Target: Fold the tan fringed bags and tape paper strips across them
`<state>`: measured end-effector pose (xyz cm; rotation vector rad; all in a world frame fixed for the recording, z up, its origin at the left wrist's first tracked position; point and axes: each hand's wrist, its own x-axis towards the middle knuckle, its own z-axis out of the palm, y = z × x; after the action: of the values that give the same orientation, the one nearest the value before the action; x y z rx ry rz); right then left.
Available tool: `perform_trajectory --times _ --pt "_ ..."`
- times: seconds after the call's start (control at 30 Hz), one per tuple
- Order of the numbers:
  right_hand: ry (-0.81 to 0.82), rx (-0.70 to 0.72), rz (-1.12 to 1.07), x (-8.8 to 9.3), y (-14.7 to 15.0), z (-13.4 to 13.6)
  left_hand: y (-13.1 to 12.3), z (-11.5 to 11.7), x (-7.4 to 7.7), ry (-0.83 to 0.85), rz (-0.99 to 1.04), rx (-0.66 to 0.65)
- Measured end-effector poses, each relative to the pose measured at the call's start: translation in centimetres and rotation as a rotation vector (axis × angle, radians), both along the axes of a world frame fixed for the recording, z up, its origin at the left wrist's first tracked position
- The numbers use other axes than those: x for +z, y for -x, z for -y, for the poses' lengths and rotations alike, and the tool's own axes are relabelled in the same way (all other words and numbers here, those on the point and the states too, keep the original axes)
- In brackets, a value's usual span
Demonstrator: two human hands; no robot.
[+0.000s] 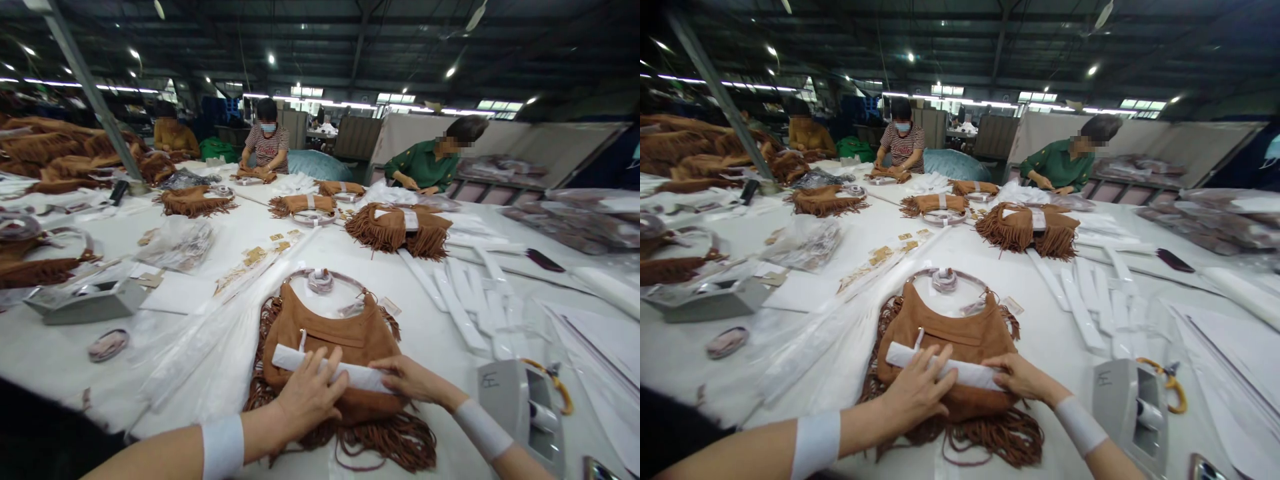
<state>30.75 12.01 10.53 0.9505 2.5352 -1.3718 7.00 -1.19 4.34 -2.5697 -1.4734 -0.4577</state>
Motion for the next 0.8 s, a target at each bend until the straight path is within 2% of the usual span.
perform_trajectory --times 0.17,0.33,0.43,0.53,0.6,0.7,0.8 --pt "-0.197 0.023 0.098 -1.1 -0.2 0.5 0.7 -1.7 -1.0 0.295 0.016 0.060" --pt "-0.442 0.016 0.192 -3.2 -1.2 1.3 0.9 -1.8 -2.4 0.380 0.087 0.120" --pt "-0.433 -0.038 0.138 -4.1 -2.5 1.2 1.1 -1.9 -2.7 0.413 0.113 0.128" --pt "-0.383 -0.120 0.058 -4.0 -3.2 1.0 1.2 -2.3 -2.8 0.432 0.161 0.133" --pt "-0.405 -0.101 0.053 -3.4 -2.7 1.2 1.3 -2.6 -2.8 0.453 0.173 0.135" --pt "-0.560 -0.075 0.094 -2.3 -0.6 2.0 1.3 -3.0 -2.7 0.488 0.197 0.126" --pt "-0.628 -0.051 0.078 -2.7 2.2 3.2 1.5 -3.2 -2.6 0.492 0.222 0.118"
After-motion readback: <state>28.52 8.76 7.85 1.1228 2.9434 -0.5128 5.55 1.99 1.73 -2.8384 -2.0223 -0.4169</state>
